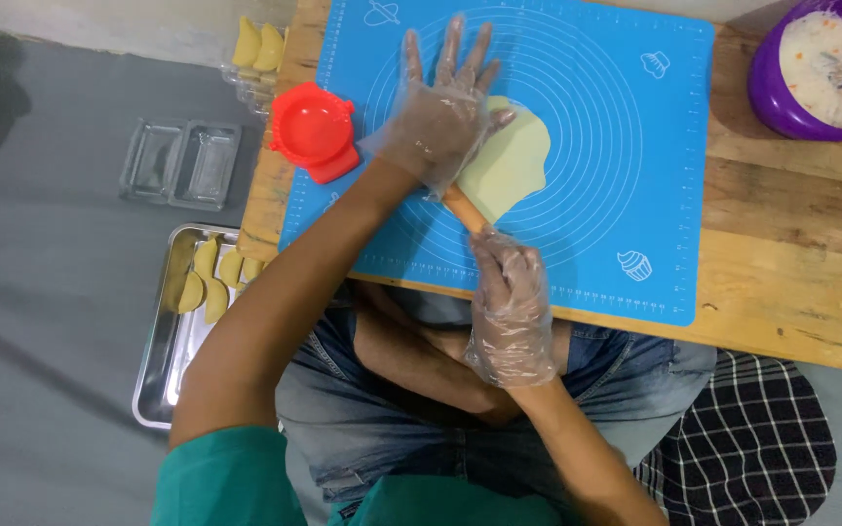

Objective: Rolling out small pieces of dough and using a plastic mold to shape them into pastries

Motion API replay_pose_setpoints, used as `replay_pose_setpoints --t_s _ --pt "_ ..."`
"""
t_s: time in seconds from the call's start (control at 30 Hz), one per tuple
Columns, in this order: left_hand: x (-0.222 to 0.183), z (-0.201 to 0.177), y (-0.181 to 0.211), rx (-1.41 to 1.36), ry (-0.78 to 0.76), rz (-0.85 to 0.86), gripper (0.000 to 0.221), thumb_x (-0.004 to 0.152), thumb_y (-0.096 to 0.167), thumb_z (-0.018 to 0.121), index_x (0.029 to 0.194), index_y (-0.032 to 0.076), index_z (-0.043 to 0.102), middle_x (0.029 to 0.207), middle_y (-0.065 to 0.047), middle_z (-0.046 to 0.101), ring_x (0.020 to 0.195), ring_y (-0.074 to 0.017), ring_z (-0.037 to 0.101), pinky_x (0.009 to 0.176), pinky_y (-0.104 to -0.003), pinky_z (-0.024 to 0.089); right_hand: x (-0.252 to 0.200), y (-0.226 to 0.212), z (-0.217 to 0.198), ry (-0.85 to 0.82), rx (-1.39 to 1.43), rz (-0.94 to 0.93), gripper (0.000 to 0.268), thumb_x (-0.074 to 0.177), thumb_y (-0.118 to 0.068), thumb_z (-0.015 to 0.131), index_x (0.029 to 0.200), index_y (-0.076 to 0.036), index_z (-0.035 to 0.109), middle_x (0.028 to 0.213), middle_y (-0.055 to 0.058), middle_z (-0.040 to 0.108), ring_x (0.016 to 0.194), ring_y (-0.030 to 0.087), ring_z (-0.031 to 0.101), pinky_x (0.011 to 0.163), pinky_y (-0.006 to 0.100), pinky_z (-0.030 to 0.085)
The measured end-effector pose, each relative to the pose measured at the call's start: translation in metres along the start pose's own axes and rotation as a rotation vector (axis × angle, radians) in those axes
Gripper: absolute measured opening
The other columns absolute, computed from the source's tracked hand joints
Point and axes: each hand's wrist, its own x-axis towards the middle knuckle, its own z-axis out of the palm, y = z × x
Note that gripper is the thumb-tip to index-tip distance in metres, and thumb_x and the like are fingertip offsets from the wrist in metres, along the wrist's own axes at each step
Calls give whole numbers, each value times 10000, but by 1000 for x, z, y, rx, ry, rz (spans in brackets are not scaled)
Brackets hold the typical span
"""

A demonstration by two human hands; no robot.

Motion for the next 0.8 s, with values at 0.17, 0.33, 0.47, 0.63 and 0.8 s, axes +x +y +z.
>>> replay_pose_setpoints --t_s 0.17,0.33,0.47,0.63,0.8 --pt "-23 -28 -2 54 -87 21 689 1112 540 147 1666 142 243 1708 -141 22 1533 -426 -51 1184 -750 60 -10 -11 2 -59 -11 9 350 996 181 582 1311 38 637 1274 147 631 1116 322 627 972 424 536" --pt "-37 -21 -9 105 -22 55 678 1122 521 205 1642 95 299 1699 -180 62 1535 -458 6 1170 -764 121 4 -25 -7 -47 -79 8 277 1005 105 616 1278 57 619 1217 184 642 1039 298 614 866 395 497" --pt "-28 15 -22 162 -19 13 693 1109 554 238 1678 161 200 1721 -121 2 1555 -433 -8 1165 -782 101 5 -25 -4 -221 -399 109 413 976 -94 689 1374 -60 583 1220 103 650 949 256 574 798 380 492" --pt "-23 -29 -22 144 215 -9 637 1175 524 245 1648 118 377 1683 -155 172 1532 -418 184 1166 -730 246 36 -20 -33 -205 -195 41 625 864 222 444 1404 -67 572 877 78 502 728 237 421 660 379 375" --pt "-8 -76 -9 -62 143 -57 644 1132 522 241 1579 92 414 1649 -184 247 1515 -396 216 1172 -710 209 54 39 -34 -204 -1 143 354 983 190 492 1161 -61 667 695 90 610 473 192 482 367 331 373"
